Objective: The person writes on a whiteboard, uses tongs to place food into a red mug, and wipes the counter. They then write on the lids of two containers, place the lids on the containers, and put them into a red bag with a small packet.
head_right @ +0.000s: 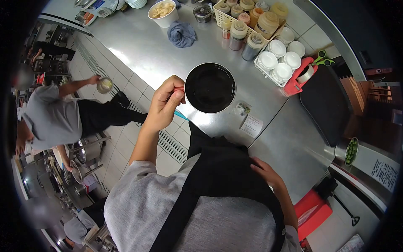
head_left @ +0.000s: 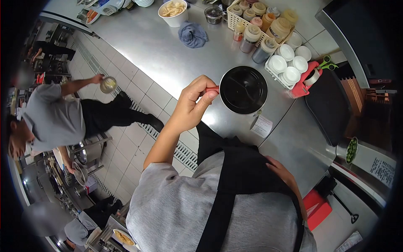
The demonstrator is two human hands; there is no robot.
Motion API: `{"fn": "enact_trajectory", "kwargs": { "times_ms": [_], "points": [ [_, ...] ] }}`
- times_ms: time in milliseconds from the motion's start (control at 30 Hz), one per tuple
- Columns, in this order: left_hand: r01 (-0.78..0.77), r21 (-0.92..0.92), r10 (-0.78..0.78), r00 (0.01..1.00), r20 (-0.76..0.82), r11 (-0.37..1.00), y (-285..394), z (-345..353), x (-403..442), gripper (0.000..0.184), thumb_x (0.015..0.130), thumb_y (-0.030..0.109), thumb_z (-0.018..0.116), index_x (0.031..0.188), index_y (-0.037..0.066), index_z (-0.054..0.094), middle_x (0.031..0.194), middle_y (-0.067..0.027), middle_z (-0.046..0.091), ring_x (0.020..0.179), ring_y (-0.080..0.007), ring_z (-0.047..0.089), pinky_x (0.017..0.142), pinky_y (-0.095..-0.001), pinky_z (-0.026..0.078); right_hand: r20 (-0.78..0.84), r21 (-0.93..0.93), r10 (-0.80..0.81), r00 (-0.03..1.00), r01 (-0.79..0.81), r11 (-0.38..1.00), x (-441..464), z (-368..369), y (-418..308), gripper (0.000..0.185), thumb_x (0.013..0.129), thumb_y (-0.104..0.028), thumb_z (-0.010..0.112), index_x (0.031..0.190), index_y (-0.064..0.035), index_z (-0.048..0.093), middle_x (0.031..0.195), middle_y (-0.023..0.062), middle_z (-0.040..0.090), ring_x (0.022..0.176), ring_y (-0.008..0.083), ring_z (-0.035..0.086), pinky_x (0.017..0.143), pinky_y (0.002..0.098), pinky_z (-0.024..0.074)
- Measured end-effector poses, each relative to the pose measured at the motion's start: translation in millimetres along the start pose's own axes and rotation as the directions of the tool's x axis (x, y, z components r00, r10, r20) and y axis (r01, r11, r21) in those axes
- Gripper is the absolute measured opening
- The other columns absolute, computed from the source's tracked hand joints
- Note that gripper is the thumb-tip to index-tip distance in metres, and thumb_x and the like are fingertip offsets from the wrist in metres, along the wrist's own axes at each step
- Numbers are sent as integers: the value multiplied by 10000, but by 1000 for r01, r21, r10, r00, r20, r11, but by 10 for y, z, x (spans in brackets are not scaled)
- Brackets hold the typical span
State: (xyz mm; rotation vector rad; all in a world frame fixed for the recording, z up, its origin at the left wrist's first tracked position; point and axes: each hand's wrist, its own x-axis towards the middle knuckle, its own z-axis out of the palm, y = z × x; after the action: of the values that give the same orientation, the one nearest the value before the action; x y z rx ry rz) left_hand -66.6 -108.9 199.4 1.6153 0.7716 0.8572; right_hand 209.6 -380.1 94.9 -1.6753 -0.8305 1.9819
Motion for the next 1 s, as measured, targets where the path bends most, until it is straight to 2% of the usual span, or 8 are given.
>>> {"fn": "enact_trajectory", "kwargs": {
  "times_ms": [67,133,167,233,333,467,633,1000],
  "points": [
    [-18,1,18,1000,-5,1000,-9,11,0,173,884,155,525,837,-11,531,753,-47,470,626,-107,459,603,-232,400,15,16,-36,999,36,999,82,-46,-68,357,856,-235,568,1142,-28,514,1091,84,557,1026,177,508,893,282,375],
    [-25,-5,25,1000,-4,1000,-1,27,-7,176,883,159,527,838,-11,533,753,-47,470,625,-107,459,601,-231,399,-57,-301,-343,938,312,901,118,-95,-257,179,795,-100,615,957,-29,588,905,66,607,882,166,561,811,280,418],
    [-32,-9,32,999,-6,999,4,33,-11,179,881,163,530,838,-11,534,752,-47,471,624,-108,459,599,-231,397,-58,-300,-341,938,310,902,122,-84,-423,179,795,-100,615,957,-29,588,905,66,607,882,166,561,811,280,418],
    [-36,-8,36,999,-6,999,7,46,-20,179,880,163,532,841,-11,538,750,-48,473,628,-109,458,599,-232,395,-184,-446,-522,833,402,799,114,-12,-843,96,753,-37,624,845,-29,600,823,71,603,811,178,578,771,285,433],
    [-49,6,49,999,-8,999,-3,54,-32,175,875,162,539,843,-10,545,744,-48,479,637,-112,454,601,-235,391,-241,-526,-625,742,442,727,170,-23,-1204,115,747,-36,623,857,-17,597,844,93,601,821,193,581,764,287,432],
    [-32,29,33,999,-24,999,-10,46,-67,171,868,159,550,836,-9,554,738,-46,488,649,-118,451,604,-242,385,-249,-594,-707,662,472,652,200,30,-1723,121,738,-35,625,851,-6,595,848,103,605,822,213,584,757,298,434],
    [-6,35,8,998,-63,999,-61,17,-122,175,868,165,552,832,-6,559,740,-46,490,646,-121,451,602,-241,380,-134,-695,-845,518,559,453,311,101,-2165,116,730,-29,628,837,-1,596,829,102,614,784,228,592,720,300,446],
    [64,70,-53,987,-152,996,-395,-36,-196,181,874,174,543,829,-1,552,734,-49,485,644,-121,440,605,-246,376,-33,-711,-875,483,603,360,672,213,-2472,110,741,-36,622,840,-1,590,790,96,601,742,210,588,684,292,449]
  ]
}}
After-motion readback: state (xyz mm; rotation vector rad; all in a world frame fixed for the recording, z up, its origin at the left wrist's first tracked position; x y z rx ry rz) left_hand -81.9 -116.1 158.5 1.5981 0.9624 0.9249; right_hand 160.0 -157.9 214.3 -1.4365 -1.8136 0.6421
